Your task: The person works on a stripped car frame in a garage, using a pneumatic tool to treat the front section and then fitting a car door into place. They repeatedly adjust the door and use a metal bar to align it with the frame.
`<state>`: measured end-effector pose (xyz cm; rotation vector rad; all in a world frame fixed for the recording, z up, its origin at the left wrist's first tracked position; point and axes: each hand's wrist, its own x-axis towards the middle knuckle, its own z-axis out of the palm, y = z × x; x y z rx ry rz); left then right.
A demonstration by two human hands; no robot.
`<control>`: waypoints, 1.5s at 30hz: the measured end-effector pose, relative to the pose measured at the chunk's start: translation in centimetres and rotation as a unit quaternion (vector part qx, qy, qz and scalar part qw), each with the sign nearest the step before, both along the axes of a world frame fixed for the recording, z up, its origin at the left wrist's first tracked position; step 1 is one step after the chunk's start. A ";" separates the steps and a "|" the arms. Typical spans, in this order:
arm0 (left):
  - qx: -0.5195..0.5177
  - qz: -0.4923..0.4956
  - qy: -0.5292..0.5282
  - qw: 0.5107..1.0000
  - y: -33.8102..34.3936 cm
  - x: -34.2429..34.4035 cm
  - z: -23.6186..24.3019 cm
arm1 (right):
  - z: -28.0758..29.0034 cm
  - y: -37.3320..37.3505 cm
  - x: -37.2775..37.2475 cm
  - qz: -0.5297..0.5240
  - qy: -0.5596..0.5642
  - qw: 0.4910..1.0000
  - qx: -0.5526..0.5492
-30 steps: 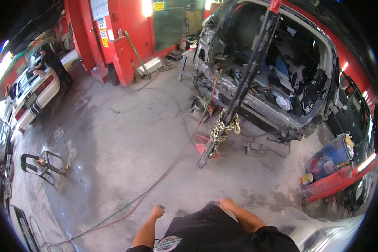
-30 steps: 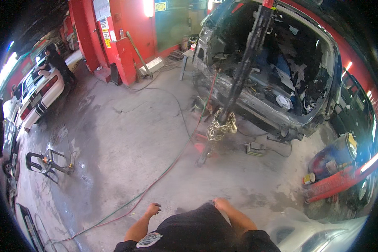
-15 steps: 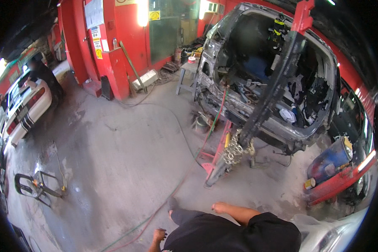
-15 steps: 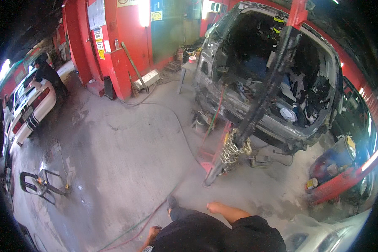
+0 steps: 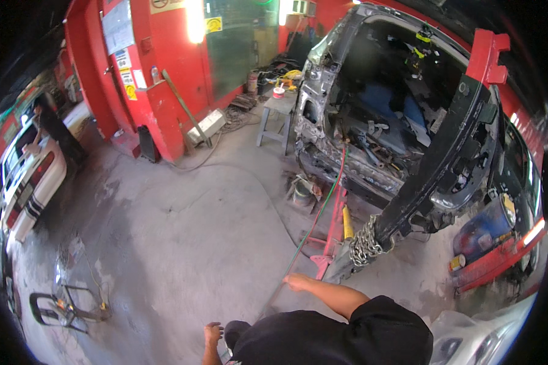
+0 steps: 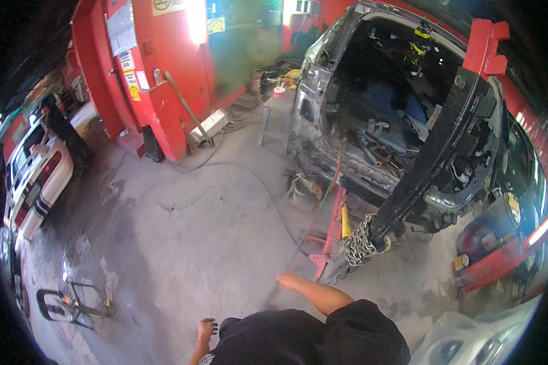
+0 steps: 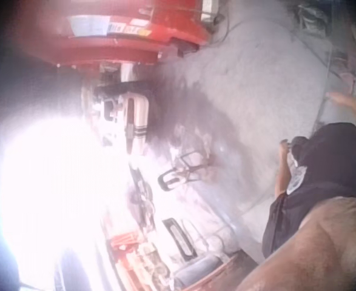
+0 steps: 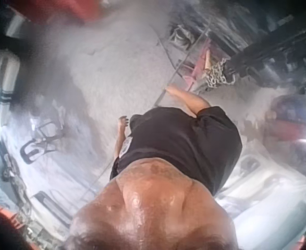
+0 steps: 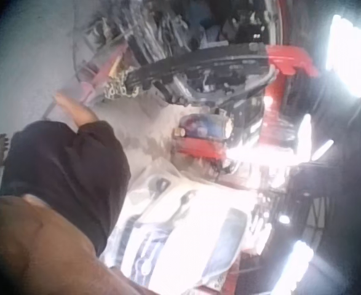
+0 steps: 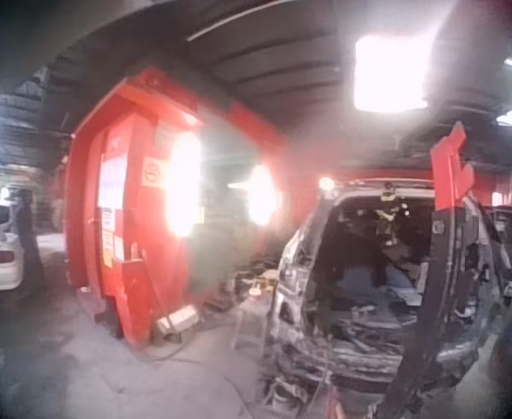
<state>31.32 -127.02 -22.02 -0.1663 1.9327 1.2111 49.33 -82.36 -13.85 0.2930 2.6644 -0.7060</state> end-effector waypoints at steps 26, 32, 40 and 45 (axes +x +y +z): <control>0.136 -0.774 0.121 0.607 24.0 -29.0 2.4 | 2.8 -11.7 -18.4 -0.339 -0.102 0.935 -0.020; 0.217 -0.825 -0.132 0.505 27.1 -26.0 13.6 | 0.3 -11.1 -15.0 -0.383 -0.052 0.921 0.034; 0.181 -0.834 -0.168 0.493 29.1 -25.0 13.8 | -0.2 -12.6 -8.9 -0.424 -0.183 0.887 -0.001; 0.175 -0.827 -0.176 0.504 29.9 -22.2 13.1 | -1.7 -13.3 -7.6 -0.448 -0.146 0.882 -0.004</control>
